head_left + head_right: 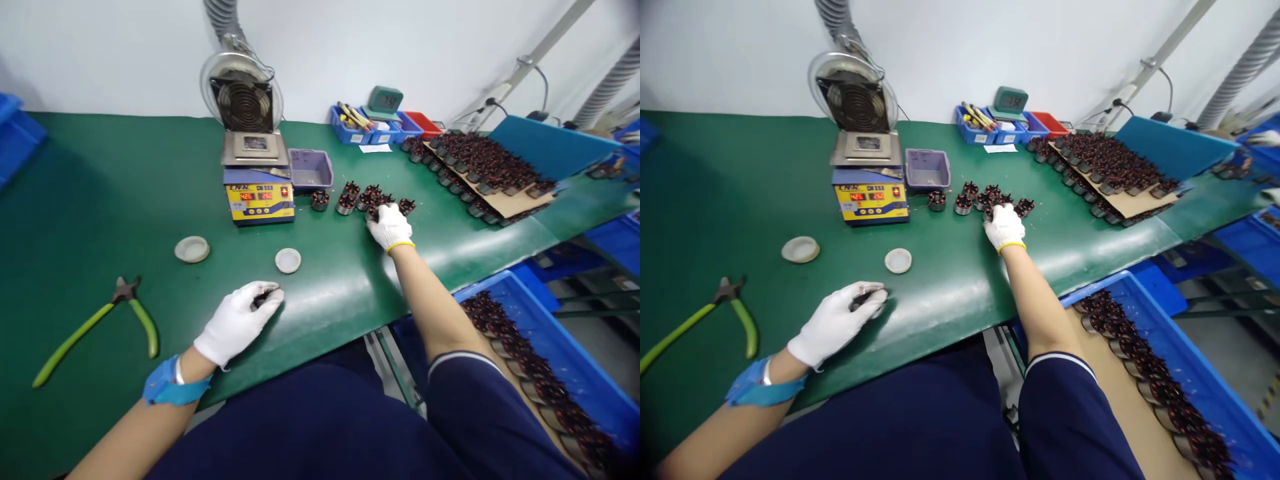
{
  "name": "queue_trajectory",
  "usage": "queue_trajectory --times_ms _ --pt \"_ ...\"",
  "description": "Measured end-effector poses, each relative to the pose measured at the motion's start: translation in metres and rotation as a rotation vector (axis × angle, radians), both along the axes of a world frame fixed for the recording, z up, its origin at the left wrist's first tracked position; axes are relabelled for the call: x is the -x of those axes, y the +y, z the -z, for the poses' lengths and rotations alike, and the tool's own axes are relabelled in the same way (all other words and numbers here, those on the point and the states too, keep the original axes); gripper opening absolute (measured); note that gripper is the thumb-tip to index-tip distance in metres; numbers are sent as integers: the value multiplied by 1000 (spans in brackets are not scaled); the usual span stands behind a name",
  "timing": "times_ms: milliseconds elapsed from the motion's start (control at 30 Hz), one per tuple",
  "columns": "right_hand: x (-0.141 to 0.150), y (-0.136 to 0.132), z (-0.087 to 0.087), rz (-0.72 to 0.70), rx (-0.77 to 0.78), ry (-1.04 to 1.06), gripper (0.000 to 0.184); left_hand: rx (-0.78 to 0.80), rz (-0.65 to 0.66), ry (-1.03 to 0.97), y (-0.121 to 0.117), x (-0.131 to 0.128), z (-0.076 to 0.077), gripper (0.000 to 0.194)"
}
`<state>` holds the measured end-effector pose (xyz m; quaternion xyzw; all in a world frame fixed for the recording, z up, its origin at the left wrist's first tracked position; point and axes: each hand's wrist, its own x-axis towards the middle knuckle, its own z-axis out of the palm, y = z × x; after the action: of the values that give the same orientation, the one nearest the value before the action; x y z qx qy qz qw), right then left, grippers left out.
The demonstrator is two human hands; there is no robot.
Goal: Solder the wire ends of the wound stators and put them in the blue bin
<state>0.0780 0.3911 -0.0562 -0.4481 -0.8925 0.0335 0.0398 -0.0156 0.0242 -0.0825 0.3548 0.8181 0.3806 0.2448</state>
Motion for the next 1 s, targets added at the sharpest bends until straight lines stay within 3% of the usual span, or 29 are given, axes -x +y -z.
queue_trajectory --times_ms 133,267,433,567,700,767,833,900,933,1000 --pt "-25 -24 3 36 40 16 39 -49 5 18 -1 -3 -5 47" --pt "-61 -67 16 -74 123 196 31 -213 -67 -101 -3 -10 -6 44" --pt "-62 -100 26 -62 108 210 39 -237 -46 -218 -4 -18 -4 43" --pt "-65 -101 10 -25 144 119 34 -218 -26 -266 -6 -18 -9 43" --pt "-94 -114 -10 -85 398 156 30 -215 -54 -565 -3 -14 -16 57" --pt "-101 -133 -17 -203 559 296 27 -191 -103 -750 2 -16 -18 67" --pt "-94 -157 -22 -461 634 443 28 -153 -100 -981 7 -23 -19 74" --pt "-76 -181 -24 -750 600 534 32 -148 -47 -1222 12 -30 -18 69" --pt "-64 -191 -23 -830 573 579 36 -185 -49 -1320 14 -33 -18 67" --pt "-43 -208 -16 -863 535 686 50 -333 -217 -1430 16 -34 -18 61"
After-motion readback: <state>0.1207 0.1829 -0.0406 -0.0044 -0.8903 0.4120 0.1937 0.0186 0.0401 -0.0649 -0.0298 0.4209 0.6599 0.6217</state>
